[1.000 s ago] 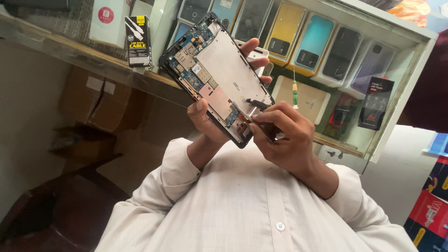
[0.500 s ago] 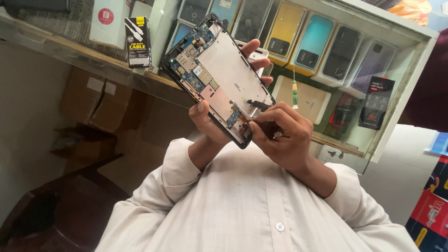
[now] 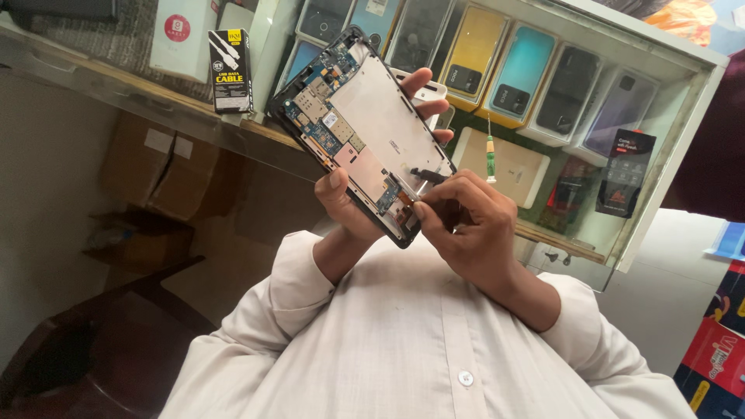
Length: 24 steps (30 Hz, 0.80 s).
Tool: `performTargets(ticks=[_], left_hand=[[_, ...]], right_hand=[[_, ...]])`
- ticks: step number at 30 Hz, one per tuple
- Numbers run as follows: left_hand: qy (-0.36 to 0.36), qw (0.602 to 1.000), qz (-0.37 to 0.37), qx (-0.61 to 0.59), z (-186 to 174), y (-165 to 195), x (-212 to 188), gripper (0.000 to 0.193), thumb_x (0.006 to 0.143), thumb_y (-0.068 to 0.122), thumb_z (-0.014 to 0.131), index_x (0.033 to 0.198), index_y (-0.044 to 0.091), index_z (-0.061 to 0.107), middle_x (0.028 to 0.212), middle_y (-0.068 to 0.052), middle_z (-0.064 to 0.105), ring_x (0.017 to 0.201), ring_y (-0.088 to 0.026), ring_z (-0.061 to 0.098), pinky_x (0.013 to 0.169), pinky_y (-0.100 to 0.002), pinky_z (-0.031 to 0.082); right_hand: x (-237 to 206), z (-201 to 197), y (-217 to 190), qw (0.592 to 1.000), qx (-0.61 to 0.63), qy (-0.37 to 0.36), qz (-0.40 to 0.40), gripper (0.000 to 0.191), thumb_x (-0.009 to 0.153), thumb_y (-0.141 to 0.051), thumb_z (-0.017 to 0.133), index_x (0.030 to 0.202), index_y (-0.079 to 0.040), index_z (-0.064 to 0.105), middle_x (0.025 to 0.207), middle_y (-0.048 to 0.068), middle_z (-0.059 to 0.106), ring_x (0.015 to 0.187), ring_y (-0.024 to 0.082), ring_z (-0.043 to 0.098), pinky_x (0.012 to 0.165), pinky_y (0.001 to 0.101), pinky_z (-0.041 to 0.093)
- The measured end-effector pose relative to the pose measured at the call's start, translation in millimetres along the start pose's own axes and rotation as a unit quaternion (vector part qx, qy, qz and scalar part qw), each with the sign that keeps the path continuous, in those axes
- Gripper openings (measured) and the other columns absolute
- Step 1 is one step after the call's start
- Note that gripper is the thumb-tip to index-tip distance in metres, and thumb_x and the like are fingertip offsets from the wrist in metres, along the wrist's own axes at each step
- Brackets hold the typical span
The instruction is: The person holds a disassembled smartphone and uses a screwdriver and tweezers to remove screws and disconnect ribbon cables from the motherboard. The person detaches a black plastic bracket and lifts the motherboard away from the chassis.
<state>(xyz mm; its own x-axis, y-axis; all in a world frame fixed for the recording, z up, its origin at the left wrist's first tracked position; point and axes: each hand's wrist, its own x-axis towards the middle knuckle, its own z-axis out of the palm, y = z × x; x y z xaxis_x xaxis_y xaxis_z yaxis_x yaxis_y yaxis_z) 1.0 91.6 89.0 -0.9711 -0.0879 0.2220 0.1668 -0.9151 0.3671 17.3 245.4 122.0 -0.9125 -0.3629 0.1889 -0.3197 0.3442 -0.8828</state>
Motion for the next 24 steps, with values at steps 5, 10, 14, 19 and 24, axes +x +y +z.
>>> performTargets(ticks=[5, 10, 14, 19, 24], left_hand=[[-0.019, 0.999, -0.026, -0.033, -0.6, 3.8, 0.0, 0.106, 0.084, 0.051, 0.074, 0.162, 0.004, 0.02, 0.157, -0.027, 0.031, 0.136, -0.035, 0.045, 0.113, -0.047, 0.048], [-0.027, 0.997, -0.046, -0.064, -2.3, 2.9, 0.6, 0.104, 0.087, 0.054, 0.072, 0.163, 0.003, 0.021, 0.16, -0.027, 0.031, 0.136, -0.035, 0.046, 0.112, -0.047, 0.05], [-0.048, 0.991, -0.095, -0.087, -5.6, 1.0, 1.1, 0.103, 0.089, 0.058, 0.069, 0.163, 0.003, 0.024, 0.156, -0.024, 0.032, 0.135, -0.034, 0.046, 0.114, -0.048, 0.049], [-0.053, 0.979, -0.15, -0.125, -7.4, -6.5, -2.4, 0.101, 0.091, 0.064, 0.065, 0.163, 0.006, 0.026, 0.156, -0.026, 0.032, 0.137, -0.036, 0.049, 0.112, -0.051, 0.05], [-0.08, 0.972, -0.167, -0.141, -12.0, -11.7, -6.0, 0.099, 0.094, 0.071, 0.059, 0.162, 0.005, 0.029, 0.159, -0.027, 0.032, 0.136, -0.036, 0.05, 0.112, -0.052, 0.05]], right_hand=[[-5.9, -14.3, -2.3, 0.996, 0.07, -0.044, 0.035, 0.008, 0.094, 0.0, 0.074, 0.097, 0.002, 0.067, 0.086, 0.002, 0.065, 0.066, 0.002, 0.062, 0.054, 0.0184, 0.049], [-11.0, -36.5, 8.1, 0.971, 0.164, -0.077, 0.158, 0.02, 0.092, -0.002, 0.073, 0.111, 0.003, 0.07, 0.075, 0.001, 0.063, 0.054, 0.001, 0.051, 0.045, 0.019, 0.038], [-10.7, -39.5, 22.8, 0.95, 0.284, -0.019, 0.127, 0.017, 0.106, -0.005, 0.063, 0.118, 0.004, 0.07, 0.075, 0.0, 0.063, 0.059, 0.003, 0.053, 0.052, 0.0188, 0.042], [5.6, -48.6, 38.1, 0.967, 0.249, 0.039, -0.026, 0.006, 0.11, -0.005, 0.067, 0.114, -0.001, 0.067, 0.095, 0.005, 0.069, 0.065, 0.001, 0.053, 0.053, 0.0179, 0.04], [26.8, -61.3, 44.2, 0.992, 0.017, 0.061, -0.11, 0.01, 0.101, -0.002, 0.078, 0.11, 0.001, 0.073, 0.086, 0.005, 0.066, 0.058, 0.001, 0.047, 0.051, 0.0168, 0.028]])
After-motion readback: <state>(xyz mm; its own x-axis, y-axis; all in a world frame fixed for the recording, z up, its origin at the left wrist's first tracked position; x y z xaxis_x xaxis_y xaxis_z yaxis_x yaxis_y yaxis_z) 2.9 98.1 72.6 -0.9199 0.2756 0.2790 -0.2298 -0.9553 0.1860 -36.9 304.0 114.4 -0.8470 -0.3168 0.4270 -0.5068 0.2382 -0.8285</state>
